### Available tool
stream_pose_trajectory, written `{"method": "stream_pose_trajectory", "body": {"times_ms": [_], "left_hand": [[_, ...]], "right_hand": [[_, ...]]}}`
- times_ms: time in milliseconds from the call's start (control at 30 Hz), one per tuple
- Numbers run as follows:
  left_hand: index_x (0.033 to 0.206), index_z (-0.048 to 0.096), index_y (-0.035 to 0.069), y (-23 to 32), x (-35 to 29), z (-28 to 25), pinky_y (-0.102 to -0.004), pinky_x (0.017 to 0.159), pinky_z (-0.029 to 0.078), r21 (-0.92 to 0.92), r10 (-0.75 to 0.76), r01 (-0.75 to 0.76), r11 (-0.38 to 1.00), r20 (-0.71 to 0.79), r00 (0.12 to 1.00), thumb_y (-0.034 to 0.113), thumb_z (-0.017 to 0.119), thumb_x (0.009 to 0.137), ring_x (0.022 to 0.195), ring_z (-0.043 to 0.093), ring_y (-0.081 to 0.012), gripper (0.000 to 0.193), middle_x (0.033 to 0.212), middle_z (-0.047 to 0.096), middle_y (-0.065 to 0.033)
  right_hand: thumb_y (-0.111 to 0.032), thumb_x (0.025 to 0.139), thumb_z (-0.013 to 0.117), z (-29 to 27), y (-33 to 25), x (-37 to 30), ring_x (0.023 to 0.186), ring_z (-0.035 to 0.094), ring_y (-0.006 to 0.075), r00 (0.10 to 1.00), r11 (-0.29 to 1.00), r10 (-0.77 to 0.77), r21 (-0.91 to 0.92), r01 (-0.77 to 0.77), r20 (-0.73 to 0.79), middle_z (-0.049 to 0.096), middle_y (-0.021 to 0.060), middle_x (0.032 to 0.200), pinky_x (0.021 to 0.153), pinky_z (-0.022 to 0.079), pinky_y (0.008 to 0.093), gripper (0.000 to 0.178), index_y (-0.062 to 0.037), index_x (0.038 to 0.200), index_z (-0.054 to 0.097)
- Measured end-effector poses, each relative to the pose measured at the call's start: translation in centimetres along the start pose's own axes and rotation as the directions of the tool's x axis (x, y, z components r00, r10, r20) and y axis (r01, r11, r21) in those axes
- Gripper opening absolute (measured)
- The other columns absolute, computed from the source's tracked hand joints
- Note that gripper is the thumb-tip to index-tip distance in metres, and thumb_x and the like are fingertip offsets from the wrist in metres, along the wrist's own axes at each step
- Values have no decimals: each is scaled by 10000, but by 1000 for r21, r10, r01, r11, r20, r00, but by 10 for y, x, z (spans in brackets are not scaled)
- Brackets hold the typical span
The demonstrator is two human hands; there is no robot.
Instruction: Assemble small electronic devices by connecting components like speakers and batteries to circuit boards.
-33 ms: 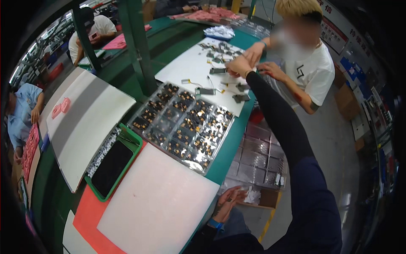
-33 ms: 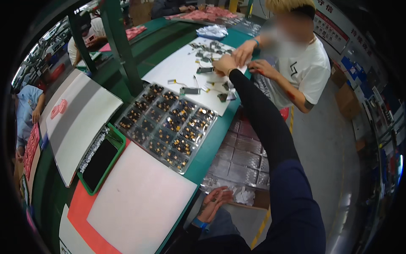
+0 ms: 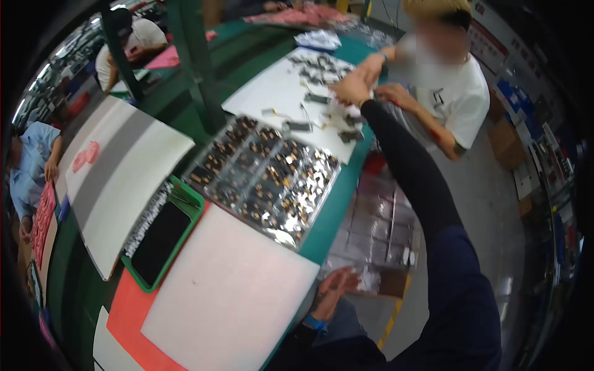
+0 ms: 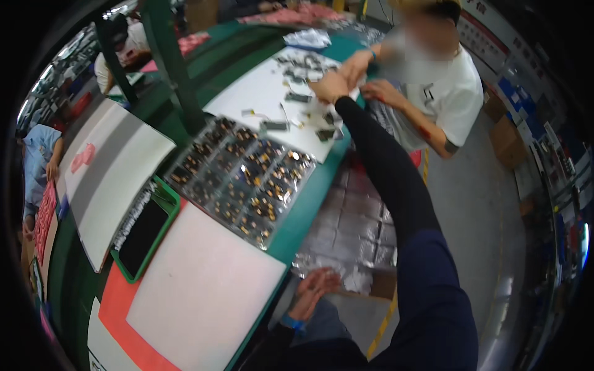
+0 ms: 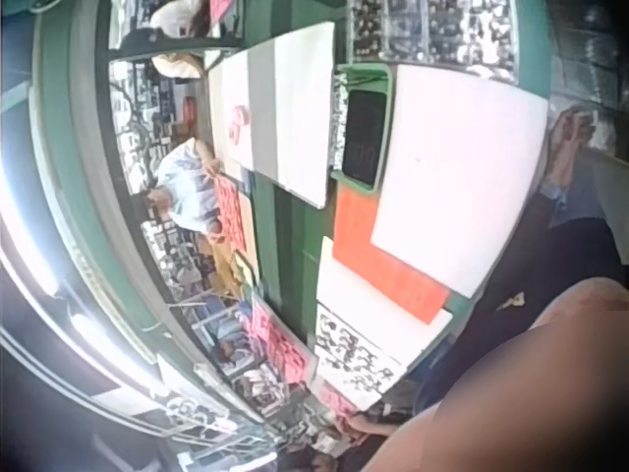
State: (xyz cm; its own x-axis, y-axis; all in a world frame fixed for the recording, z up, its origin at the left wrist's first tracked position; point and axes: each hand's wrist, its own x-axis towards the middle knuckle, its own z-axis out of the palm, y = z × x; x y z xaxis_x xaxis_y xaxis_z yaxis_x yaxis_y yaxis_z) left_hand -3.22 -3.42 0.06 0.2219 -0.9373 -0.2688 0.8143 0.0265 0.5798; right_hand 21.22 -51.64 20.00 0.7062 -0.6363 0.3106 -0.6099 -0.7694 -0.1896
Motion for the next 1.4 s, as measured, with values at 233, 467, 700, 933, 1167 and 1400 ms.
{"method": "stream_pose_trajectory", "body": {"times_ms": [233, 467, 700, 933, 1167, 1400], "left_hand": [[1431, 507, 17, 22, -8, -5, -364, 1010, 559, 34, 105, -103, 994, -83, 991, 248, 541, 1091, 1112, 687, -255, 413, 1268, 669, -171], [1409, 487, -34, 6, -5, 4, -348, 1020, 546, 38, -32, 35, 999, -75, 997, 242, 474, 1119, 1113, 681, -260, 401, 1242, 660, -198], [1402, 496, -45, 7, 0, 7, -352, 1020, 545, 71, -20, 28, 997, -121, 992, 238, 476, 1118, 1124, 674, -271, 401, 1242, 654, -209], [1391, 512, -37, 4, 5, 6, -328, 1003, 535, 89, -8, 20, 996, -134, 991, 239, 490, 1114, 1118, 677, -261, 392, 1238, 661, -207], [1384, 520, -35, 4, 2, 6, -327, 1003, 535, 85, 5, 6, 996, -135, 991, 244, 512, 1106, 1103, 684, -259, 394, 1229, 670, -201], [1398, 524, -28, 5, -4, 2, -334, 1037, 528, 171, -8, 23, 985, -86, 996, 255, 533, 1098, 1147, 670, -255, 412, 1283, 655, -202]], "right_hand": [[-352, 905, 665, -129, 5, -178, 557, 560, 197, 971, 778, 4, 611, 148, -241, 662, 70, 609, 584, 465, 325, 431, 49, 754, 710], [-326, 889, 690, 22, 264, -421, 517, 624, 205, 675, 748, 604, -8, -664, 424, 680, 84, 618, 529, 515, 350, 382, 5, 700, 718], [-284, 790, 751, 102, 260, -531, 670, 697, 312, 589, 689, 720, -284, -666, 366, 725, 159, 749, 648, 563, 404, 300, 14, 815, 726], [-265, 748, 764, 97, 264, -559, 853, 705, 395, 646, 694, 713, -143, -706, 273, 724, 224, 912, 742, 573, 470, 412, 37, 1020, 696], [-241, 800, 787, 61, 238, -573, 774, 697, 300, 568, 564, 788, 94, -821, 237, 703, 149, 853, 661, 562, 387, 307, 1, 967, 700], [-192, 935, 724, 1, 139, -581, 686, 670, 160, 349, -204, 730, 675, -709, 587, 673, 64, 819, 622, 563, 254, 203, -26, 1049, 699]]}}
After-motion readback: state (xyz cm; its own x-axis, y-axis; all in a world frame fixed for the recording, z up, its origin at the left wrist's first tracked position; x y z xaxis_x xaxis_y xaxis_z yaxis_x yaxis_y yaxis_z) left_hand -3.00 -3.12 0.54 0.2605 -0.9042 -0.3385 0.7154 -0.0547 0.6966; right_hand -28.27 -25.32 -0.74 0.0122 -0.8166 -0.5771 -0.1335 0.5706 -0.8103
